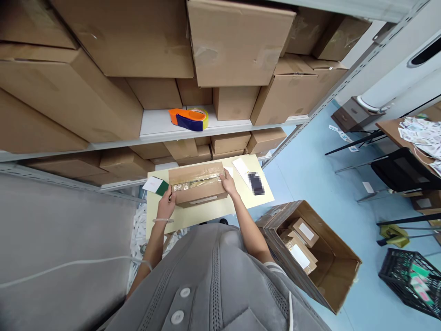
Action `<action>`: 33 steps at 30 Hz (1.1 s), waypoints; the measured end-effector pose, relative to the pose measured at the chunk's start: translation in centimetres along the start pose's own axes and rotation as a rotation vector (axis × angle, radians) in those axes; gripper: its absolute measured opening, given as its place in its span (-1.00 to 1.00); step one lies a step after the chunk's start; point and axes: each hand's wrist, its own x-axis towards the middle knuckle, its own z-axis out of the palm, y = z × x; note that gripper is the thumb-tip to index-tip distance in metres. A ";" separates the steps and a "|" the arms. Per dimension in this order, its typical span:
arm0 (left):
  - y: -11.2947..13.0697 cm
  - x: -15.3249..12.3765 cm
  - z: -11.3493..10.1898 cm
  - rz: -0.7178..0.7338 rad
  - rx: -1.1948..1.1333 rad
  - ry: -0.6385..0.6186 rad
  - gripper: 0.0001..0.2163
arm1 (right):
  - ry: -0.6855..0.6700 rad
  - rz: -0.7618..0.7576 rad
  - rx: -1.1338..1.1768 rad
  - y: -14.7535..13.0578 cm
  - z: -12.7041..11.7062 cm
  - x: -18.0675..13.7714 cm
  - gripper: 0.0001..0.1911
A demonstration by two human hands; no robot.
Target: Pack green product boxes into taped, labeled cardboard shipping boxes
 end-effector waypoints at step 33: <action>4.8 -2.3 1.1 0.084 0.094 0.038 -0.45 | 0.061 -0.758 -0.479 -18.2 0.2 11.2 -0.54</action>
